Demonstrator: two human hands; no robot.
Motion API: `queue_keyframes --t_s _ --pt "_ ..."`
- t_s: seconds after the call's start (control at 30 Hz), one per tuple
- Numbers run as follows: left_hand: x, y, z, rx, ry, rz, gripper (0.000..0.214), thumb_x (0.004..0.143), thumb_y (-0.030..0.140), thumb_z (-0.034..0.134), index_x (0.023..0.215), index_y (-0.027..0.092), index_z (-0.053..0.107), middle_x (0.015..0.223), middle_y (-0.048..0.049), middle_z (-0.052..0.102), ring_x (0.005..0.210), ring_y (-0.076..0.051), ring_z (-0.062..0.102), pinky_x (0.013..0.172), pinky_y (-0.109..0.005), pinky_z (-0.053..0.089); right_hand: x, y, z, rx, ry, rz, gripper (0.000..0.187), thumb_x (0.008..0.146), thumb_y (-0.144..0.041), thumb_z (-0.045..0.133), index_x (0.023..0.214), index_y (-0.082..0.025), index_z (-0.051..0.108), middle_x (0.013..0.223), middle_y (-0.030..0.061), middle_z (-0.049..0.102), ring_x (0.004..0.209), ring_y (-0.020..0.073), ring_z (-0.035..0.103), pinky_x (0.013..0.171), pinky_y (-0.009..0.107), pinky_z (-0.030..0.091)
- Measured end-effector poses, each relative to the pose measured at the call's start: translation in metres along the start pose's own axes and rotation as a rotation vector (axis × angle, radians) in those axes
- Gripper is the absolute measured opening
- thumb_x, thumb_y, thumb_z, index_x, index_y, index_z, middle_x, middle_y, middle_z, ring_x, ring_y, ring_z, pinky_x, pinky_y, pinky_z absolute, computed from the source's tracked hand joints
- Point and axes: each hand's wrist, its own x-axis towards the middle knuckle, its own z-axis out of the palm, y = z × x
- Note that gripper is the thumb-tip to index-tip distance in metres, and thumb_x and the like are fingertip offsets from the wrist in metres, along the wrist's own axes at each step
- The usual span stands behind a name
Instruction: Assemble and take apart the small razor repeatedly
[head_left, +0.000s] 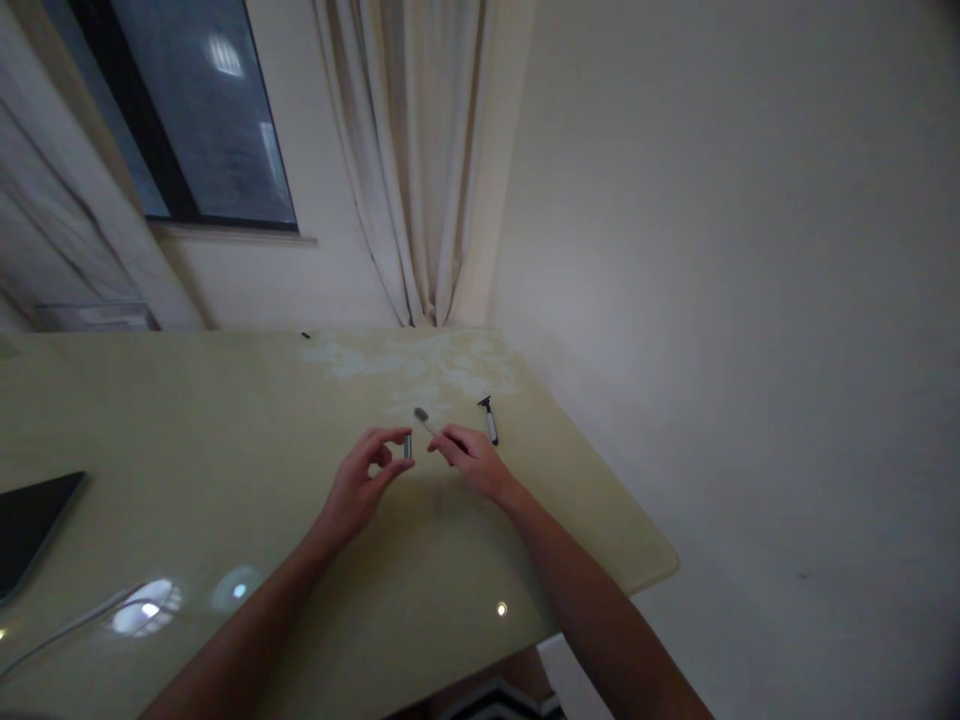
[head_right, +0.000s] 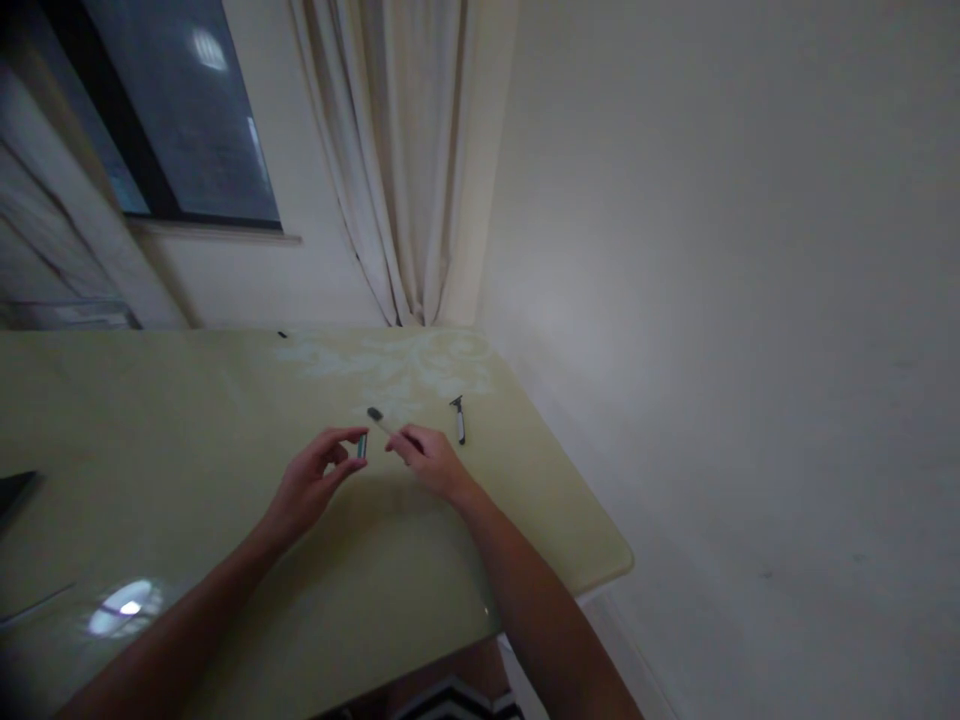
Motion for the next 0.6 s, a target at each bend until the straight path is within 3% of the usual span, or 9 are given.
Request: queue_keyframes --t_s 0.1,0.2,0.3,0.43,0.6 --pt "0.0037 -0.0028 -0.0049 -0.038 0.025 -0.074 0.035 0.087 0.037 0.073 0.119 0.023 0.072 0.082 0.0023 0.061 0.065 -0.012 0.052 0.066 -0.026 0.045 -0.0002 0.0015 -0.0068 -0.232 0.031 -0.141 0.040 0.103 -0.052 0.056 0.095 -0.017 0.073 0.074 0.0007 0.059 0.069 0.0146 0.051 0.067 0.026 0.040" --pt "0.0046 -0.0036 -0.0056 -0.079 0.036 -0.107 0.037 0.086 0.038 0.074 0.119 0.022 0.072 0.075 0.0036 0.057 0.064 -0.012 0.050 0.064 -0.025 0.043 -0.0018 0.0042 -0.0061 -0.384 0.092 -0.262 0.044 0.108 -0.050 0.046 0.121 -0.020 0.074 0.092 0.0069 0.067 0.084 0.0187 0.058 0.079 0.030 0.045" --pt "0.0036 -0.0042 -0.0037 -0.098 0.051 -0.116 0.039 0.086 0.039 0.074 0.121 0.022 0.072 0.076 0.0036 0.056 0.064 -0.012 0.050 0.065 -0.025 0.043 -0.0031 0.0054 -0.0017 -0.512 0.093 -0.327 0.048 0.110 -0.048 0.039 0.140 -0.024 0.067 0.094 0.0082 0.066 0.088 0.0202 0.058 0.083 0.031 0.046" --pt "0.0015 -0.0041 -0.0009 -0.086 0.062 -0.110 0.039 0.085 0.038 0.075 0.121 0.022 0.072 0.079 0.0027 0.058 0.066 -0.012 0.051 0.067 -0.026 0.043 -0.0034 0.0053 0.0009 -0.577 0.139 -0.327 0.048 0.110 -0.048 0.040 0.138 -0.022 0.069 0.088 0.0077 0.064 0.087 0.0209 0.057 0.082 0.031 0.046" --pt "0.0014 -0.0006 -0.0015 -0.062 0.078 -0.129 0.039 0.086 0.041 0.072 0.120 0.022 0.071 0.082 0.0022 0.061 0.065 -0.012 0.052 0.066 -0.026 0.045 -0.0039 0.0056 -0.0002 -0.469 0.018 -0.318 0.045 0.109 -0.047 0.044 0.131 -0.020 0.073 0.085 0.0060 0.066 0.081 0.0179 0.058 0.077 0.028 0.045"
